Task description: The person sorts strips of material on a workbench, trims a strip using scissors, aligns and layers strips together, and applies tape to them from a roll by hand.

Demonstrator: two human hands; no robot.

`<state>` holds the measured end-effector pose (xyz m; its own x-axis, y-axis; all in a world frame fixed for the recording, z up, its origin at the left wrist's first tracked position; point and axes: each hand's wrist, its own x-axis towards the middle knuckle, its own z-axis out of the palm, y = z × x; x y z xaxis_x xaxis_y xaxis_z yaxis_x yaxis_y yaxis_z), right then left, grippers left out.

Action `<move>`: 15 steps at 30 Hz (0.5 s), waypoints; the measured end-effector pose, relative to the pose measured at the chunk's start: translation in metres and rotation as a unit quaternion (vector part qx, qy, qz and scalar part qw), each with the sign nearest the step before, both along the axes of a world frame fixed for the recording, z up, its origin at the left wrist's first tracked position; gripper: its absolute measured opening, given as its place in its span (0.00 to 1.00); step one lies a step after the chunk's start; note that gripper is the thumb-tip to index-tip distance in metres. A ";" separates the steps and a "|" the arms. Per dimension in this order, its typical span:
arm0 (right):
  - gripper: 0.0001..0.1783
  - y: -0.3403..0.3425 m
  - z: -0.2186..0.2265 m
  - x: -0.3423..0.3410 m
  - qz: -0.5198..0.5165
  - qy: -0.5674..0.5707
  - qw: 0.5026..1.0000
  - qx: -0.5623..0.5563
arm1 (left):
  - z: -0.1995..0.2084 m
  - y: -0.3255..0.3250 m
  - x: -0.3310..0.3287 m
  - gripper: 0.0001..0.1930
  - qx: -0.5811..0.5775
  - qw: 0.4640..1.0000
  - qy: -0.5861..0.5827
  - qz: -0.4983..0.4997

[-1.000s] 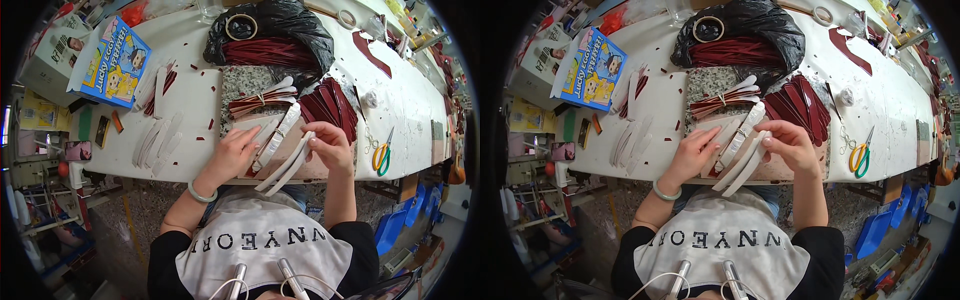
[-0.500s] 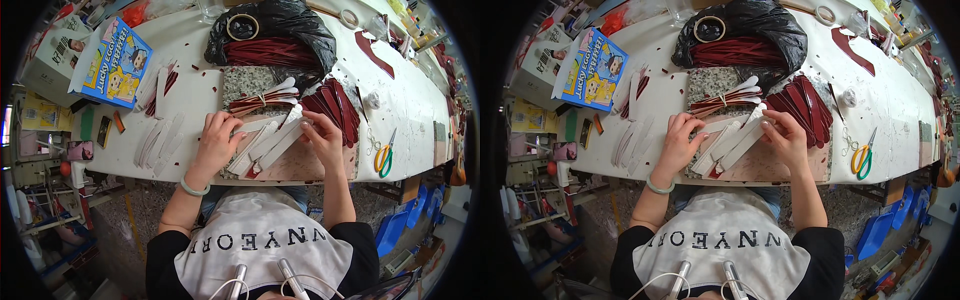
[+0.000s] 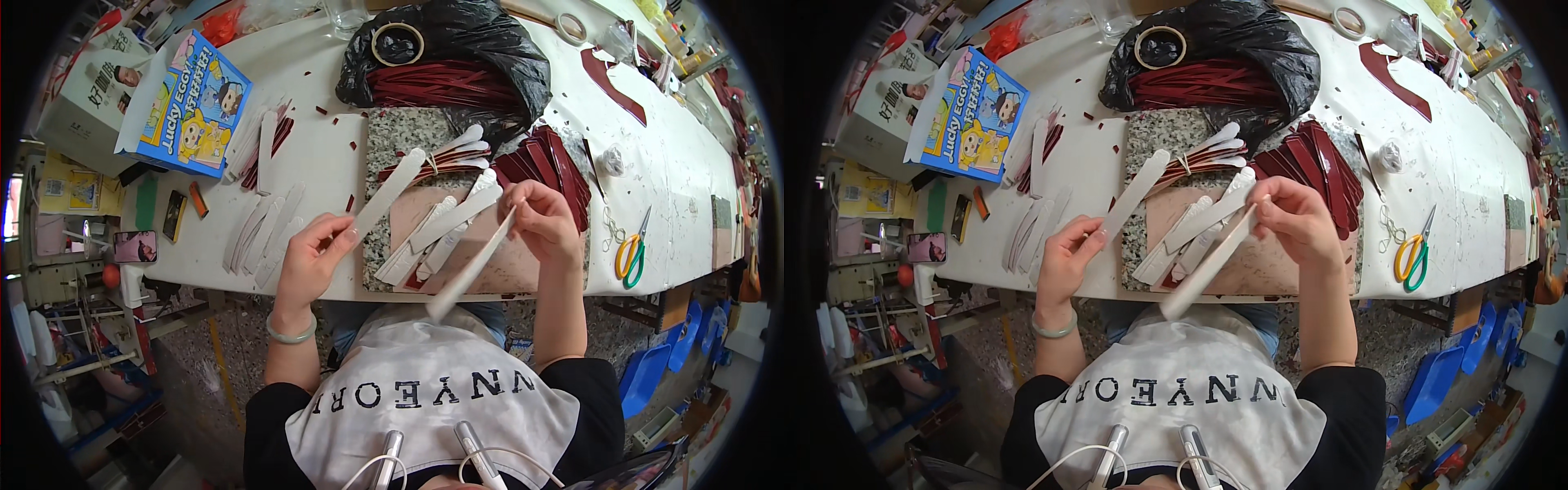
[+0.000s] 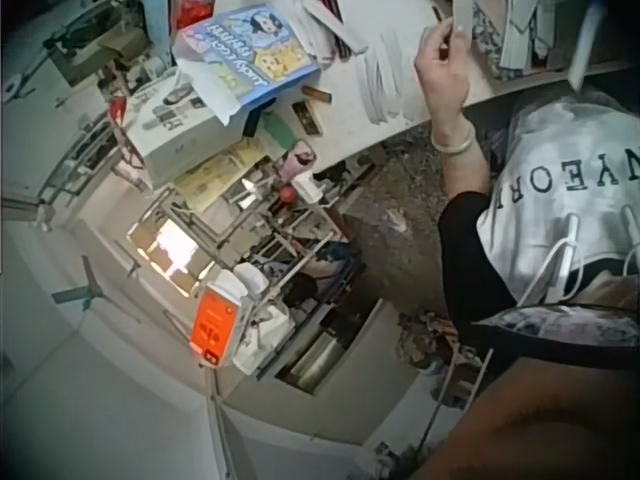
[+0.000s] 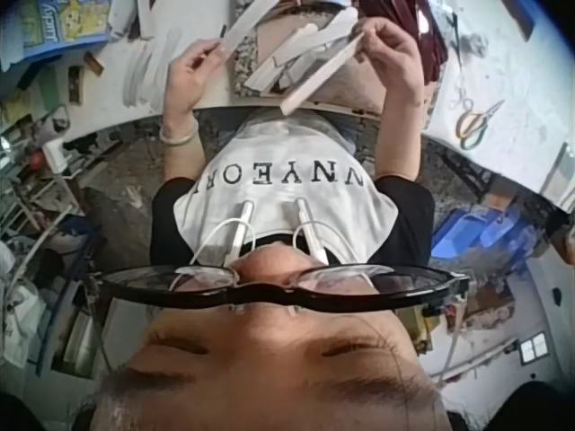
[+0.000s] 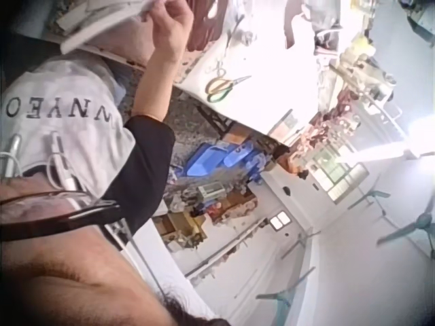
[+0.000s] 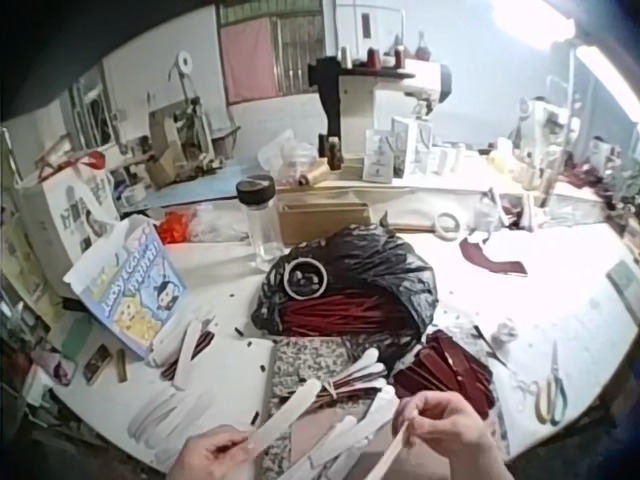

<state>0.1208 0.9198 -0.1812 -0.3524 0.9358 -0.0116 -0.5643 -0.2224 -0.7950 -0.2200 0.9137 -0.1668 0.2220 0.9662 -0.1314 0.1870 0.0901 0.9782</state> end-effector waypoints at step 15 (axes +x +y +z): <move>0.13 0.023 0.013 -0.089 -0.113 -0.181 0.974 -0.069 | -0.011 -0.016 -0.005 0.17 -0.246 0.935 -0.252 -0.047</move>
